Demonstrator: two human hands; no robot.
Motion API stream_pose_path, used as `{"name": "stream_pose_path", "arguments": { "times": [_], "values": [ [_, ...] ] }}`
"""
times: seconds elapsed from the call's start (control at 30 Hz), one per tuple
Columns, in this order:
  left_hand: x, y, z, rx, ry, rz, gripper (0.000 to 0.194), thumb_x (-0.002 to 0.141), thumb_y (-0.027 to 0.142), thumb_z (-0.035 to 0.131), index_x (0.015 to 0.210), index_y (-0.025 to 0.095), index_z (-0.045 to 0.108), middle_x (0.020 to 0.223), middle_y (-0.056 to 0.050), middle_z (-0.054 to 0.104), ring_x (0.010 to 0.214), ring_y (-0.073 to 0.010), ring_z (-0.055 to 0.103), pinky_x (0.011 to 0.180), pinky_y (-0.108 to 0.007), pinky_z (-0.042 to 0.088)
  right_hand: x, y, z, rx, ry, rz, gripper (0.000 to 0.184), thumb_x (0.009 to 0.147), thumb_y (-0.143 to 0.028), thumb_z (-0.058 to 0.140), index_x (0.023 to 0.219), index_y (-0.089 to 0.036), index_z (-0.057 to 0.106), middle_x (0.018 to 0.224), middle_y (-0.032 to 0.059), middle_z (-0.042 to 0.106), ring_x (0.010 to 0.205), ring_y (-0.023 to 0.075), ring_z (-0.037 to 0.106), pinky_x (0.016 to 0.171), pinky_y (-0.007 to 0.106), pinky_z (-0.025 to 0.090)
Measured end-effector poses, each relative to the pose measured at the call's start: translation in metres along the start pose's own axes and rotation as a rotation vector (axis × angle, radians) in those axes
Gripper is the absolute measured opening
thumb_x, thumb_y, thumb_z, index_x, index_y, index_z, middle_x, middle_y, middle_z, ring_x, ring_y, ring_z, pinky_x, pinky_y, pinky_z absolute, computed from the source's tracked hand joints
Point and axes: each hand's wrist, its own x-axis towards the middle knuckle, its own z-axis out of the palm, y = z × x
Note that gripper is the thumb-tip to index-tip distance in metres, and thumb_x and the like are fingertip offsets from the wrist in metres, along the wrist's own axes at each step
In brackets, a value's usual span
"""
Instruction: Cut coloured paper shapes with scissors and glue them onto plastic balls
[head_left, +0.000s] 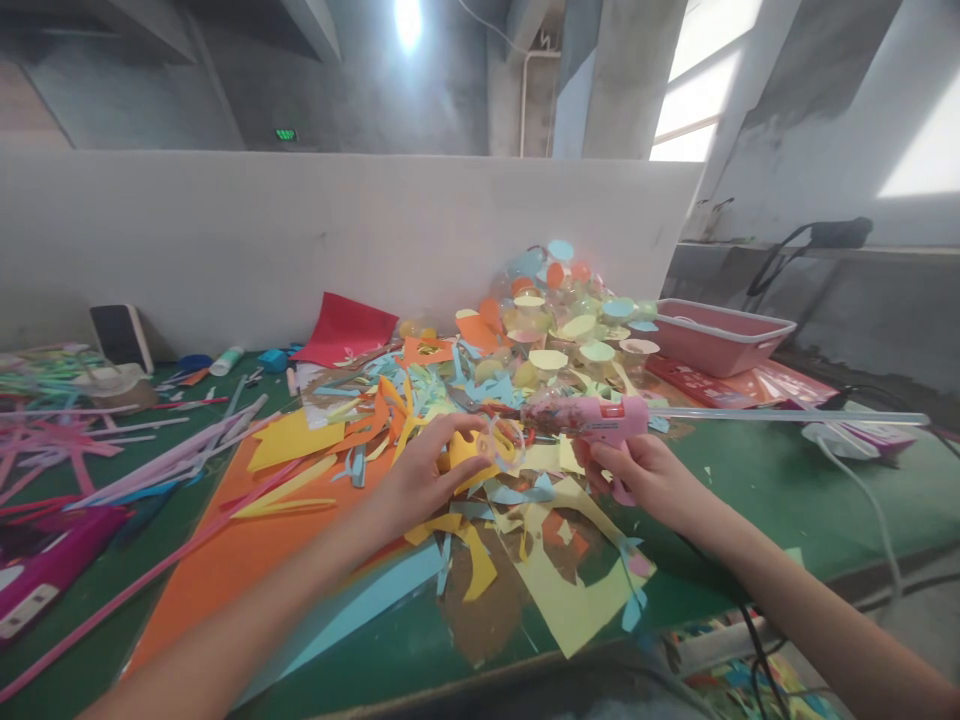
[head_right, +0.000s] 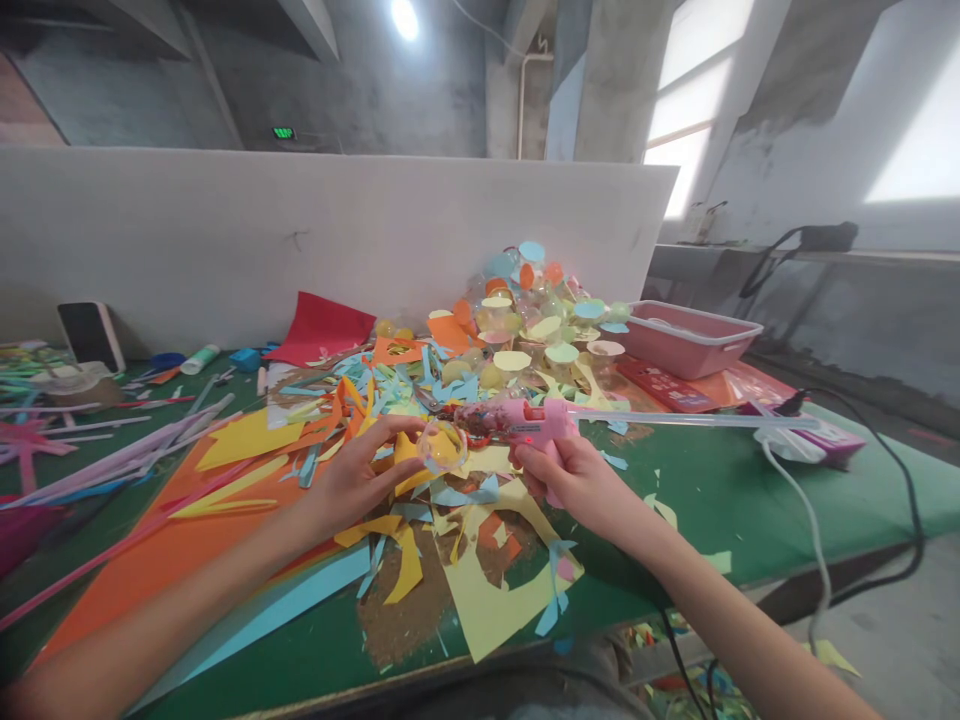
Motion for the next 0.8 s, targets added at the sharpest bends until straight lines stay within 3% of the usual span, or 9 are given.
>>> {"name": "stream_pose_path", "arguments": {
  "times": [0.57,0.8],
  "values": [
    [0.0003,-0.0017,0.0012,0.005,0.005,0.014,0.029,0.09,0.042,0.056,0.113,0.025,0.056,0.112,-0.004,0.065,0.101,-0.018,0.06,0.089,-0.032,0.048,0.001,0.0056,-0.0001,-0.026,0.005,0.021,0.056,0.086,-0.064,0.045,0.052,-0.021,0.045,0.048,-0.002,0.046,0.051,0.0123,0.045,0.053,0.027,0.034],
    [0.001,-0.0039,-0.0012,0.044,0.079,-0.108,0.028,0.089,0.044,0.055,0.111,0.026,0.057,0.112,-0.003,0.063,0.101,-0.0188,0.059,0.089,-0.033,0.047,0.0,0.0051,-0.0006,0.008,0.036,0.05,0.055,0.082,-0.064,0.049,0.048,-0.021,0.04,0.051,0.0004,0.053,0.049,0.011,0.045,0.051,0.026,0.037]
  ]
}}
